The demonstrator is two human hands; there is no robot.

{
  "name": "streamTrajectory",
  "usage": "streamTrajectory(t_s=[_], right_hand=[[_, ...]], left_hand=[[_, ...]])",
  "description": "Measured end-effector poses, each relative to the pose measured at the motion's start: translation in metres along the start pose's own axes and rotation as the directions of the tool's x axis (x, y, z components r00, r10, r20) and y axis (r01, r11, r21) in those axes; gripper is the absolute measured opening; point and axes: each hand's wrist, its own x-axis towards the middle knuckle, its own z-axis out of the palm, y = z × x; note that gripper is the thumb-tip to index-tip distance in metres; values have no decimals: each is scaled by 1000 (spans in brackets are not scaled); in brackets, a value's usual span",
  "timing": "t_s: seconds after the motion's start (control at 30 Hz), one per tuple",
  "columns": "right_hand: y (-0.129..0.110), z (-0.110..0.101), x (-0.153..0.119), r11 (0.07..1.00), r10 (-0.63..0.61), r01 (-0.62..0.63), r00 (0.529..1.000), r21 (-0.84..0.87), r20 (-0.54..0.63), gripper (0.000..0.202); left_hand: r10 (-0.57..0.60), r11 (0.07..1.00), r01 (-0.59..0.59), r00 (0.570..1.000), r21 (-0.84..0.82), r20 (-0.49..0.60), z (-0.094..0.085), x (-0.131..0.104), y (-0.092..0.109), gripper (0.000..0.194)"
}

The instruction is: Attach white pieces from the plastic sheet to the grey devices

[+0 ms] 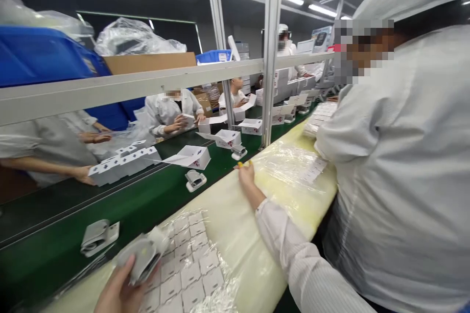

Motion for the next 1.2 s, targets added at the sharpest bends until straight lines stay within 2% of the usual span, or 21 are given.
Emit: streamTrajectory(t_s=[0.03, 0.07, 0.1, 0.17, 0.23, 0.27, 0.37, 0.47, 0.57, 0.63, 0.7, 0.8, 0.83, 0.9, 0.97, 1.03, 1.1, 1.13, 1.2], right_hand=[[3, -4, 9, 1000, 0, 0, 1000, -3, -10, 68], [9, -7, 14, 1000, -11, 11, 1000, -12, -5, 68], [17, -9, 15, 999, -36, 36, 999, -34, 23, 69], [35, -9, 13, 984, -128, 142, 984, -111, 123, 67], [51, -5, 8, 931, -227, 283, 943, -231, 244, 63], [58, -3, 6, 894, -254, 343, 918, -289, 304, 61], [66, 2, 5, 800, -272, 452, 860, -394, 432, 54], [66, 3, 7, 778, -267, 478, 839, -407, 475, 50], [63, 1, 8, 759, -247, 477, 841, -443, 482, 46], [61, 0, 6, 726, -244, 490, 840, -483, 485, 39], [57, 0, 3, 697, -264, 515, 831, -499, 490, 33], [45, 4, -13, 673, -318, 574, 793, -466, 519, 34], [40, 6, -24, 669, -338, 599, 773, -441, 538, 34], [30, 14, -55, 677, -362, 644, 714, -357, 600, 27], [22, 23, -97, 709, -359, 670, 611, -219, 706, 19], [19, 32, -142, 730, -329, 679, 453, -81, 829, 13], [19, 41, -179, 711, -271, 703, 298, -18, 915, 10], [20, 45, -193, 687, -228, 727, 241, -20, 943, 10], [22, 52, -209, 612, -126, 788, 184, -70, 975, 12]], left_hand=[[-163, 982, 165, 986, -87, 35, 7, 15, 7, 30], [-300, 938, 306, 952, -164, 59, 14, 33, 15, 30], [-369, 904, 374, 927, -208, 64, 22, 52, 21, 30], [-415, 888, 424, 905, -178, 91, 40, 94, 26, 27], [-425, 905, 423, 904, 40, 53, 59, 132, 23, 31], [-420, 905, 416, 907, 92, 36, 68, 147, 18, 33], [-372, 902, 370, 928, 221, -38, 87, 176, 0, 33], [-276, 885, 306, 952, 352, -133, 90, 187, -13, 44], [-213, 866, 260, 965, 426, -156, 79, 191, -16, 47], [-195, 866, 225, 974, 446, -114, 64, 187, -13, 41], [-189, 876, 187, 981, 445, -40, 45, 173, -8, 35], [-163, 904, 86, 975, 420, 152, 9, 130, 6, 31], [-131, 910, 15, 958, 413, 254, -4, 112, 12, 31], [-78, 896, -127, 899, 425, 431, -25, 76, 20, 27], [-47, 859, -247, 835, 448, 549, -41, 44, 22, 24], [-20, 820, -327, 804, 471, 594, -49, 21, 17, 27], [6, 781, -366, 814, 506, 580, -53, 8, 7, 35], [15, 760, -377, 825, 530, 565, -54, 3, 2, 39], [23, 718, -398, 834, 572, 551, -55, -1, -8, 47]])
